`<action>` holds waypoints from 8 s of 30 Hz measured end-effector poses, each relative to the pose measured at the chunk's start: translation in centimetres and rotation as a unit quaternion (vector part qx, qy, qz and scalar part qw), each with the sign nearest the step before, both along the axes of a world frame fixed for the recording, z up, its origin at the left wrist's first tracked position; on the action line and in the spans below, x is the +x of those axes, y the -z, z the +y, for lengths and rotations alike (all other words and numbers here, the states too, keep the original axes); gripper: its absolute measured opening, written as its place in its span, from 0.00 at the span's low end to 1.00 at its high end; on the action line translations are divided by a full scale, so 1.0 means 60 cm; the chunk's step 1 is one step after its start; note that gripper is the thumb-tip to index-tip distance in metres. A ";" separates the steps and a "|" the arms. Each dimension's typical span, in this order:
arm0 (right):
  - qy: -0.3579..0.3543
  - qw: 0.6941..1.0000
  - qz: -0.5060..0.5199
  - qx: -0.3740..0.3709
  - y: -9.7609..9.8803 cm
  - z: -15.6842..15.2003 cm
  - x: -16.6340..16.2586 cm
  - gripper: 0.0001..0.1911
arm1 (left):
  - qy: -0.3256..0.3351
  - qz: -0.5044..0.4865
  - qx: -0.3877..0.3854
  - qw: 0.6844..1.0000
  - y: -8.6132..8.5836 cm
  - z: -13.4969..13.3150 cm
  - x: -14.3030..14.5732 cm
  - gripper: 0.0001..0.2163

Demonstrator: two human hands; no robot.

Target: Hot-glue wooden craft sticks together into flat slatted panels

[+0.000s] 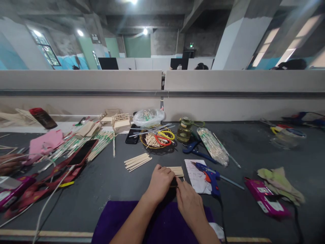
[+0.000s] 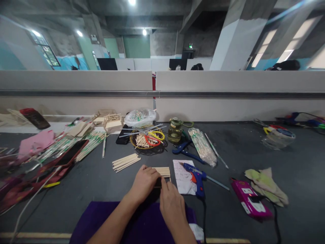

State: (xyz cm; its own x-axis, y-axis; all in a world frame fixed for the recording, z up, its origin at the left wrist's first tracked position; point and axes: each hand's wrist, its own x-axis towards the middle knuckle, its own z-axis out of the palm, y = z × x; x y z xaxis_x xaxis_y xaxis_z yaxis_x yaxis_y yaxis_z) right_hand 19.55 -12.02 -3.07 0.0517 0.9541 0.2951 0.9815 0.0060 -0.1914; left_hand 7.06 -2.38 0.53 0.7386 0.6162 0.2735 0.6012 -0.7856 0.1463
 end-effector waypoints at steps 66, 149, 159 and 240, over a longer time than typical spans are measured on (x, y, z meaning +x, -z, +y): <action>0.012 0.994 -0.023 -0.107 -0.011 0.010 -0.005 0.24 | -0.087 -0.144 -0.267 0.949 0.008 0.074 -0.102 0.14; 0.074 0.921 0.299 0.239 0.003 -0.015 0.030 0.24 | -0.425 -0.446 0.001 0.788 0.030 0.082 -0.104 0.13; -0.013 0.958 0.094 0.270 -0.002 -0.019 0.015 0.23 | -0.366 -0.252 -0.019 0.896 0.017 0.015 -0.181 0.10; -0.184 0.958 0.107 0.191 0.017 0.000 0.011 0.13 | -0.230 -0.057 -0.067 0.969 0.041 0.021 -0.160 0.11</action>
